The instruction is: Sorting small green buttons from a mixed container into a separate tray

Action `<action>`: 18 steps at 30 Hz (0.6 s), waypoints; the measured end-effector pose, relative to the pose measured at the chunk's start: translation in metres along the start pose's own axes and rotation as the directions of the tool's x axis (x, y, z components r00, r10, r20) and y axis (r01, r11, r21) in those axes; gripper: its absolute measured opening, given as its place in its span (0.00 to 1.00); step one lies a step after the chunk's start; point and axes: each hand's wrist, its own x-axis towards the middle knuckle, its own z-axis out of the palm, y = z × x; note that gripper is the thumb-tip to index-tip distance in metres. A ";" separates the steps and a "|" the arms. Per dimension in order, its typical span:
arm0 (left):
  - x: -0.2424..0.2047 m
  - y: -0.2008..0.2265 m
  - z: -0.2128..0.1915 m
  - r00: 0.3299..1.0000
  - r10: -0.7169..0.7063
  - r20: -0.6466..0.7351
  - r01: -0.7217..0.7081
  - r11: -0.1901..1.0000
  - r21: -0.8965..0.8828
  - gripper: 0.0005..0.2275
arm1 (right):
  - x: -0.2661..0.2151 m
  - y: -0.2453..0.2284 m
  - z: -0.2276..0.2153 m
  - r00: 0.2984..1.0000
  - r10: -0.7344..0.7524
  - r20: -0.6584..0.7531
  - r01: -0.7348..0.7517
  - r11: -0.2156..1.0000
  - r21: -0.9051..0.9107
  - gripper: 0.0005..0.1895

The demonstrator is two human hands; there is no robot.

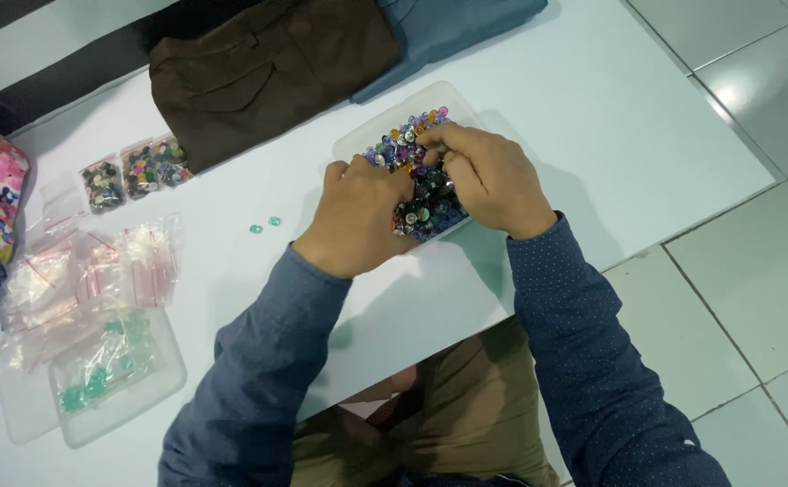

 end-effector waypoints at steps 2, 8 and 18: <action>0.017 -0.003 0.015 0.999 -0.028 0.025 0.025 0.993 0.119 0.27 | 0.000 0.003 0.000 1.000 0.004 -0.002 -0.004 1.000 0.002 0.23; 0.041 0.008 0.033 0.989 0.071 -0.128 -0.026 0.946 0.324 0.26 | 0.000 -0.005 -0.001 0.998 -0.010 -0.058 0.009 1.000 -0.021 0.21; 0.045 -0.025 0.018 0.935 0.027 -0.355 0.028 0.989 0.148 0.15 | -0.001 -0.004 0.000 0.994 -0.039 -0.106 0.045 0.998 0.054 0.21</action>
